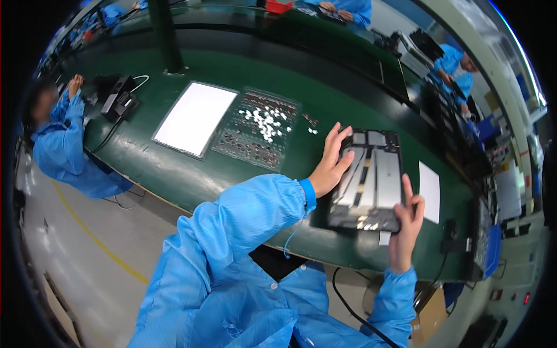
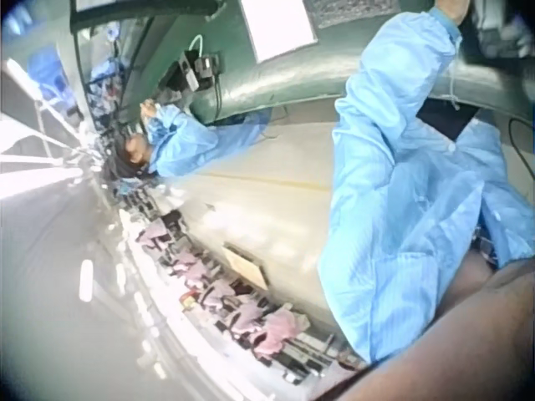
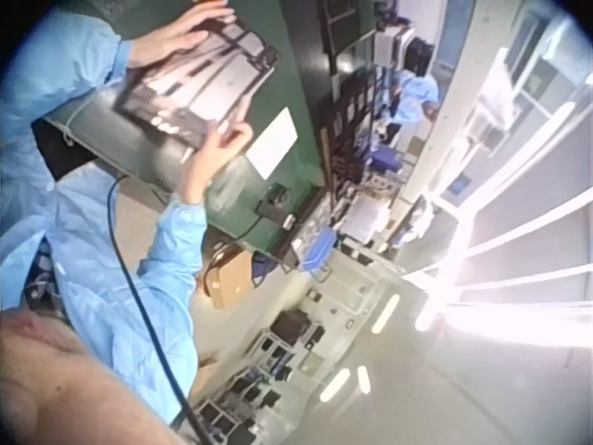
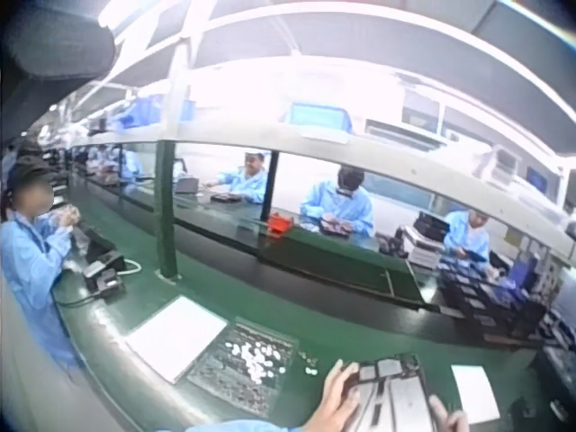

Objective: Assembling or repairing a tablet computer on a factory production line.

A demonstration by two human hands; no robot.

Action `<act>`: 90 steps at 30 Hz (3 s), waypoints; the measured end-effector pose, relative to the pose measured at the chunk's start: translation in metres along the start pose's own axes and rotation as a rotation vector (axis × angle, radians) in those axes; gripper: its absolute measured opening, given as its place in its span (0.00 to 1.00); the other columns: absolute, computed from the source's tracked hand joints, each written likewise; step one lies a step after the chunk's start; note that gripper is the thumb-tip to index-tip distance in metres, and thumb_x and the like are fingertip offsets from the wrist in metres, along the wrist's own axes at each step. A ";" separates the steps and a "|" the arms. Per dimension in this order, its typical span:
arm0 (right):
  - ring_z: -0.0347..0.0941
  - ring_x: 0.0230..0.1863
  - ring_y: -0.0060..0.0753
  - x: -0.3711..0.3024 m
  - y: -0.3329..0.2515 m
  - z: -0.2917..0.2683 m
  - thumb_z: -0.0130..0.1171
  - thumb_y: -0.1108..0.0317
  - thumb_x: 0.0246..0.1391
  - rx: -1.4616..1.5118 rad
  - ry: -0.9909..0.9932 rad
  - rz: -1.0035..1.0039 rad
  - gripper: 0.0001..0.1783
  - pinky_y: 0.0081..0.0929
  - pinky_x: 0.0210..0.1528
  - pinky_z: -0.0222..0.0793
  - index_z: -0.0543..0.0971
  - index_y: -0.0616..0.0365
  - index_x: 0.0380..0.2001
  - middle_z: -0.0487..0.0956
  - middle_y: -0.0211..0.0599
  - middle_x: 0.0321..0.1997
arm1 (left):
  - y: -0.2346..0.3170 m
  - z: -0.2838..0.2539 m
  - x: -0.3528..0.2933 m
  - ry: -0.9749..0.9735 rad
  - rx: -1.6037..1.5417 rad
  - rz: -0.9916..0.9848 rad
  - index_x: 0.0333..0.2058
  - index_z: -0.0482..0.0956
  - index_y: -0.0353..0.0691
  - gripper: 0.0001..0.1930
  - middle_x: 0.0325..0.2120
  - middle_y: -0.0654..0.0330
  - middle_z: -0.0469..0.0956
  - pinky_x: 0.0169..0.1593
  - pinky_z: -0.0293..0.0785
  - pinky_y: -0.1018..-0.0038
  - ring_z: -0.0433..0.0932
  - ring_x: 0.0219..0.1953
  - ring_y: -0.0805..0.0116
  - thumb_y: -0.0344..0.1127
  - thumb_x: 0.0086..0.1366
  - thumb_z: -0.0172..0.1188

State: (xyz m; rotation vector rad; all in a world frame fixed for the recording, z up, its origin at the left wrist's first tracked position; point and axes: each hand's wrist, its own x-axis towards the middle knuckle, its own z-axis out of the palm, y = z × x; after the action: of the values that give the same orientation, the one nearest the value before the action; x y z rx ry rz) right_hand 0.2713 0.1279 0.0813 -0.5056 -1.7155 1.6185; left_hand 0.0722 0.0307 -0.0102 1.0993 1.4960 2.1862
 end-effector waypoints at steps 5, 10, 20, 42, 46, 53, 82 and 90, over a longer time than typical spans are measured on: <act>0.72 0.54 0.27 0.165 0.049 0.003 0.54 0.81 0.56 0.110 -0.046 -0.010 0.13 0.22 0.58 0.68 0.66 0.52 0.40 0.67 0.46 0.71 | -0.010 -0.004 0.003 0.347 -0.030 0.009 0.61 0.60 0.42 0.24 0.60 0.55 0.58 0.56 0.68 0.65 0.65 0.56 0.61 0.33 0.70 0.55; 0.63 0.67 0.40 0.311 0.139 0.047 0.60 0.79 0.54 -0.015 0.015 -0.135 0.24 0.29 0.67 0.58 0.66 0.58 0.53 0.64 0.52 0.70 | -0.013 0.000 0.003 0.046 -0.055 -0.069 0.49 0.69 0.39 0.13 0.46 0.56 0.69 0.44 0.73 0.71 0.74 0.41 0.67 0.27 0.67 0.55; 0.73 0.45 0.28 0.330 0.178 0.039 0.69 0.67 0.54 -0.699 -0.027 -0.315 0.19 0.24 0.52 0.67 0.75 0.60 0.46 0.79 0.38 0.47 | 0.018 -0.064 0.039 -0.037 0.911 0.286 0.32 0.78 0.45 0.05 0.33 0.57 0.76 0.43 0.74 0.59 0.77 0.39 0.53 0.31 0.57 0.63; 0.77 0.53 0.56 0.112 0.069 -0.056 0.60 0.58 0.60 -1.080 -0.413 -0.137 0.25 0.39 0.55 0.72 0.71 0.50 0.58 0.80 0.52 0.52 | -0.009 -0.116 0.062 0.046 1.101 0.182 0.32 0.79 0.41 0.03 0.37 0.58 0.77 0.41 0.76 0.60 0.79 0.38 0.52 0.32 0.62 0.63; 0.75 0.54 0.56 0.122 0.091 -0.064 0.61 0.58 0.60 -1.188 -0.332 -0.263 0.29 0.38 0.59 0.69 0.67 0.46 0.63 0.78 0.49 0.56 | -0.002 -0.105 0.063 0.034 1.117 0.210 0.34 0.78 0.40 0.04 0.37 0.57 0.77 0.41 0.75 0.59 0.79 0.39 0.51 0.32 0.63 0.62; 0.77 0.51 0.48 0.089 0.077 0.004 0.62 0.66 0.58 -0.816 -0.247 -0.535 0.19 0.37 0.53 0.72 0.77 0.49 0.54 0.81 0.41 0.53 | 0.013 -0.076 0.055 -0.029 0.846 0.094 0.40 0.76 0.35 0.05 0.35 0.60 0.81 0.36 0.74 0.76 0.77 0.31 0.72 0.29 0.70 0.58; 0.82 0.37 0.42 0.070 0.101 0.024 0.61 0.70 0.58 -0.573 -0.383 -0.369 0.07 0.32 0.39 0.75 0.81 0.57 0.40 0.84 0.39 0.36 | 0.005 -0.031 0.018 -0.335 0.100 -0.471 0.43 0.72 0.40 0.07 0.37 0.65 0.82 0.33 0.63 0.85 0.69 0.29 0.83 0.36 0.74 0.54; 0.80 0.33 0.44 0.072 0.103 0.027 0.60 0.66 0.59 -0.523 -0.347 -0.468 0.07 0.36 0.35 0.74 0.80 0.54 0.40 0.83 0.40 0.32 | 0.009 -0.028 0.018 -0.364 0.093 -0.448 0.43 0.71 0.40 0.07 0.35 0.64 0.82 0.34 0.65 0.84 0.68 0.29 0.82 0.36 0.74 0.54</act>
State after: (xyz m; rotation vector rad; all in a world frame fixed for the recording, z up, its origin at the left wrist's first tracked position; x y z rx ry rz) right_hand 0.1844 0.1742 -0.0012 -0.0385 -2.3210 0.9553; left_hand 0.0420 0.0186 0.0009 1.0029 1.5087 1.5402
